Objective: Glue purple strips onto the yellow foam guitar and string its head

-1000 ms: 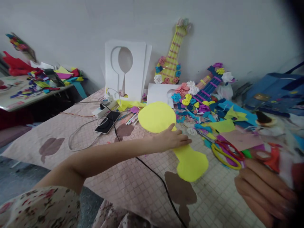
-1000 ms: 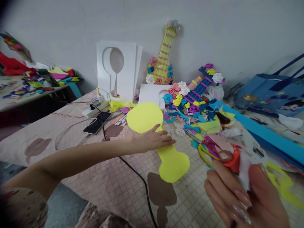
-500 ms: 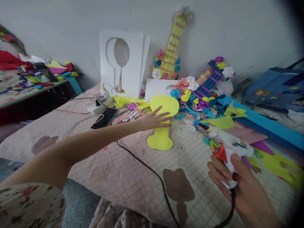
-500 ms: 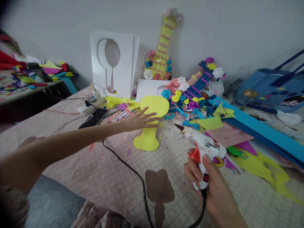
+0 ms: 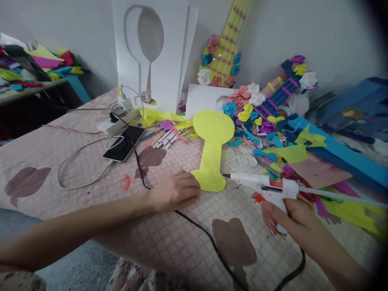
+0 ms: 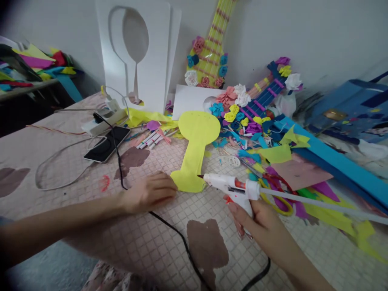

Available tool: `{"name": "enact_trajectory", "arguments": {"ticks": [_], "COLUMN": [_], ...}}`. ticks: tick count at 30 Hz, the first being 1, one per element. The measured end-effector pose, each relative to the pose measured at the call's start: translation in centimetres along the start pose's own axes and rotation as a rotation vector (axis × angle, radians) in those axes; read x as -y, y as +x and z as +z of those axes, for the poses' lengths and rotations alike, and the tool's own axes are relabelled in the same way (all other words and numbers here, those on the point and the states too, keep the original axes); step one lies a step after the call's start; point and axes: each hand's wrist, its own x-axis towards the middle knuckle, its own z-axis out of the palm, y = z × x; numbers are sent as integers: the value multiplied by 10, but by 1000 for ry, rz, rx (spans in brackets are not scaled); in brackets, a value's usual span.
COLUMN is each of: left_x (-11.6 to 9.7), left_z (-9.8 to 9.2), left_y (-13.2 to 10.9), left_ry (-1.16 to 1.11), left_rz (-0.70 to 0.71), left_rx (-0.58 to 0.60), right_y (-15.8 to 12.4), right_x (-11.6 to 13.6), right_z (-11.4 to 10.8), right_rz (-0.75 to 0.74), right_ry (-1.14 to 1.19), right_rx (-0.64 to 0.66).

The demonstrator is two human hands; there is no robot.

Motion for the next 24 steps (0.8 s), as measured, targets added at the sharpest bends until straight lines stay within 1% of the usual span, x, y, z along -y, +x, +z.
{"name": "enact_trajectory", "arguments": {"ticks": [2,4,9,12,15,18,22,24], "left_x": [-6,-8,-7,-6,-5,-4,-3,-3], "left_z": [4,8,9,8,9,10,9,9], "left_y": [-4,-8,-13,-13,-12,-11,-12,-12], "left_ry": [50,100,177,165,143,124,117,124], "left_rz": [84,143,210,187,139,136,133,133], "left_rx": [22,10,-24,-20,-10,-5,2,-1], "right_y": [6,12,26,34,40,43,44,43], "right_x": [9,15,24,27,29,30,34,36], "right_z": [1,3,9,9,7,3,-3,-4], "right_rz": [-8,-7,-84,-127,-116,-93,-136,-152], "right_ry": [-101,-197,-402,-446,-468,-490,-532,-543], "right_rx": [6,19,30,34,29,9,-30,-12]}}
